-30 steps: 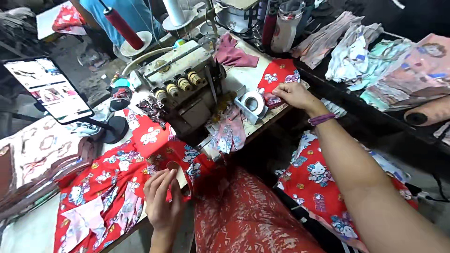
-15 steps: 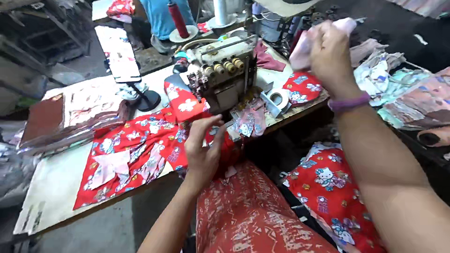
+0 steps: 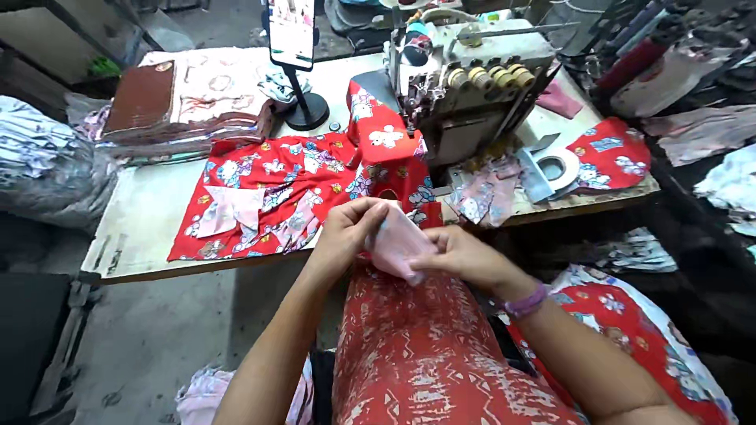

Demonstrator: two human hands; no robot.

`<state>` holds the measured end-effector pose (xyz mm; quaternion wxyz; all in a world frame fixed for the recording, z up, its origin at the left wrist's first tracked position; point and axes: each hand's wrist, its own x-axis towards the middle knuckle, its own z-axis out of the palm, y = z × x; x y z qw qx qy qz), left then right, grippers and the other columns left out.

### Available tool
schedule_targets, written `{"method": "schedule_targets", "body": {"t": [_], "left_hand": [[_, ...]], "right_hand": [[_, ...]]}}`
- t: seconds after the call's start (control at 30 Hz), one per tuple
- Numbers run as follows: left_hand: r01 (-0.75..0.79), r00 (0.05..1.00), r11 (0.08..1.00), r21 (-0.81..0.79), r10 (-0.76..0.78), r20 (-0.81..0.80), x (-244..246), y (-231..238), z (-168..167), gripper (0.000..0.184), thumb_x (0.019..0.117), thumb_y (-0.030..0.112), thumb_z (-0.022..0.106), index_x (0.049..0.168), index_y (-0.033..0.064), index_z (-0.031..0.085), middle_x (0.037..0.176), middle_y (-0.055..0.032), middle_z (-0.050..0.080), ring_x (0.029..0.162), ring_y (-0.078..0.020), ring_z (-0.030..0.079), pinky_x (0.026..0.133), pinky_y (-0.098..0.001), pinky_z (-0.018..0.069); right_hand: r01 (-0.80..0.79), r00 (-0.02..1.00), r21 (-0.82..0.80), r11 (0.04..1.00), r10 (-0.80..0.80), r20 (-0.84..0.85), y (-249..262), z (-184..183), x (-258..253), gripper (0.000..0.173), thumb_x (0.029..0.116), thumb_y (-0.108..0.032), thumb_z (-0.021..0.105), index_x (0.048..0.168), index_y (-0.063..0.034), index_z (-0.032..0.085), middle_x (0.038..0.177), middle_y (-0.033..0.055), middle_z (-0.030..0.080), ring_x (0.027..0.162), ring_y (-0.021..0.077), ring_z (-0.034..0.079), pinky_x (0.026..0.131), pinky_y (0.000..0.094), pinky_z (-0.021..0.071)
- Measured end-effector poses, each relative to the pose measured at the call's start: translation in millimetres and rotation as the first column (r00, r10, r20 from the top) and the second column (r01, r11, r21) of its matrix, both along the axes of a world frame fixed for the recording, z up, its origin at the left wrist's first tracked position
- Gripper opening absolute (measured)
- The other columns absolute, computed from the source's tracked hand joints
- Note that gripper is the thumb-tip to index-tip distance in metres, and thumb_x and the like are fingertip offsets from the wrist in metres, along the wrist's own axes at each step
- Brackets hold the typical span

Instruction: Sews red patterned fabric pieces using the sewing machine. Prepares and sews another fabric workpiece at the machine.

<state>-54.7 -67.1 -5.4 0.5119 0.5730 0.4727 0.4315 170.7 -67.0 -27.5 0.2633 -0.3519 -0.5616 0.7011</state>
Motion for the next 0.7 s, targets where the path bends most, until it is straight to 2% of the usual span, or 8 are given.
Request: {"method": "schedule_targets", "body": {"t": [0.13, 0.27, 0.33, 0.4, 0.43, 0.5, 0.57, 0.7], "left_hand": [[0.045, 0.947, 0.934, 0.355, 0.073, -0.311, -6, 27, 32, 0.012, 0.0976, 0.006, 0.065, 0.106, 0.0012, 0.073, 0.082, 0.0052, 0.071, 0.066, 0.0099, 0.058, 0.063, -0.0084, 0.0495], [0.226, 0.894, 0.817, 0.530, 0.042, -0.445, 4, 88, 47, 0.016, 0.1003, 0.012, 0.063, 0.102, 0.0005, 0.074, 0.079, 0.0011, 0.069, 0.065, 0.0078, 0.057, 0.064, -0.0092, 0.0473], [0.283, 0.816, 0.745, 0.604, 0.143, -0.559, 10, 124, 29, 0.020, 0.1006, 0.015, 0.062, 0.100, 0.0007, 0.076, 0.087, -0.0087, 0.069, 0.079, -0.0126, 0.064, 0.076, -0.0286, 0.0530], [0.314, 0.792, 0.719, 0.620, 0.161, -0.589, 15, 156, 0, 0.020, 0.0986, 0.014, 0.064, 0.098, -0.0020, 0.076, 0.104, -0.0196, 0.071, 0.102, -0.0337, 0.066, 0.093, -0.0493, 0.0504], [0.311, 0.795, 0.731, 0.608, 0.151, -0.588, 16, 164, -12, 0.020, 0.0974, 0.014, 0.065, 0.098, -0.0029, 0.076, 0.111, -0.0214, 0.071, 0.110, -0.0375, 0.066, 0.098, -0.0536, 0.0493], [0.268, 0.823, 0.776, 0.571, 0.124, -0.555, 15, 161, -20, 0.017, 0.0948, 0.013, 0.068, 0.097, -0.0021, 0.076, 0.113, -0.0188, 0.072, 0.115, -0.0350, 0.065, 0.101, -0.0529, 0.0480], [0.233, 0.839, 0.817, 0.527, 0.105, -0.534, 14, 144, -17, 0.015, 0.0926, 0.015, 0.070, 0.095, 0.0010, 0.077, 0.115, -0.0144, 0.073, 0.122, -0.0316, 0.062, 0.106, -0.0524, 0.0446], [0.173, 0.827, 0.834, 0.524, 0.166, -0.538, 20, 126, -17, 0.014, 0.0930, 0.015, 0.070, 0.094, 0.0050, 0.079, 0.113, -0.0109, 0.074, 0.122, -0.0291, 0.062, 0.107, -0.0503, 0.0422]], "right_hand": [[0.141, 0.981, 0.013, 0.990, -0.138, -0.135, -2, 17, -4, 0.009, 0.0974, -0.007, 0.063, 0.096, -0.0069, 0.072, 0.083, -0.0069, 0.074, 0.077, -0.0001, 0.070, 0.075, 0.0199, 0.0596], [0.323, 0.940, 0.291, 0.901, -0.340, 0.011, 23, 18, -7, 0.009, 0.0969, -0.012, 0.067, 0.094, -0.0075, 0.073, 0.085, -0.0066, 0.071, 0.077, -0.0030, 0.066, 0.072, 0.0167, 0.0562], [0.400, 0.842, 0.493, 0.772, -0.522, 0.134, 44, -6, -14, 0.017, 0.0930, -0.018, 0.072, 0.100, -0.0024, 0.071, 0.108, 0.0061, 0.066, 0.093, 0.0099, 0.064, 0.080, 0.0284, 0.0549], [0.456, 0.753, 0.503, 0.734, -0.620, 0.222, 69, -27, -19, 0.030, 0.0922, -0.017, 0.075, 0.110, 0.0039, 0.066, 0.116, 0.0185, 0.064, 0.100, 0.0251, 0.064, 0.084, 0.0440, 0.0544], [0.471, 0.743, 0.456, 0.755, -0.618, 0.256, 77, -35, -19, 0.032, 0.0912, -0.014, 0.076, 0.113, 0.0051, 0.063, 0.110, 0.0193, 0.065, 0.094, 0.0258, 0.065, 0.082, 0.0456, 0.0536], [0.380, 0.821, 0.304, 0.874, -0.470, 0.323, 82, -37, -9, 0.035, 0.0888, -0.010, 0.078, 0.115, 0.0039, 0.058, 0.094, 0.0132, 0.066, 0.082, 0.0174, 0.066, 0.077, 0.0371, 0.0568], [0.249, 0.886, 0.202, 0.947, -0.307, 0.347, 79, -30, 1, 0.035, 0.0879, -0.011, 0.078, 0.113, 0.0022, 0.058, 0.090, 0.0084, 0.066, 0.079, 0.0107, 0.065, 0.076, 0.0301, 0.0559], [0.351, 0.861, 0.366, 0.862, -0.451, 0.234, 87, -28, -2, 0.030, 0.0907, -0.018, 0.077, 0.108, -0.0044, 0.057, 0.088, 0.0055, 0.067, 0.072, 0.0113, 0.065, 0.066, 0.0310, 0.0562]]}}
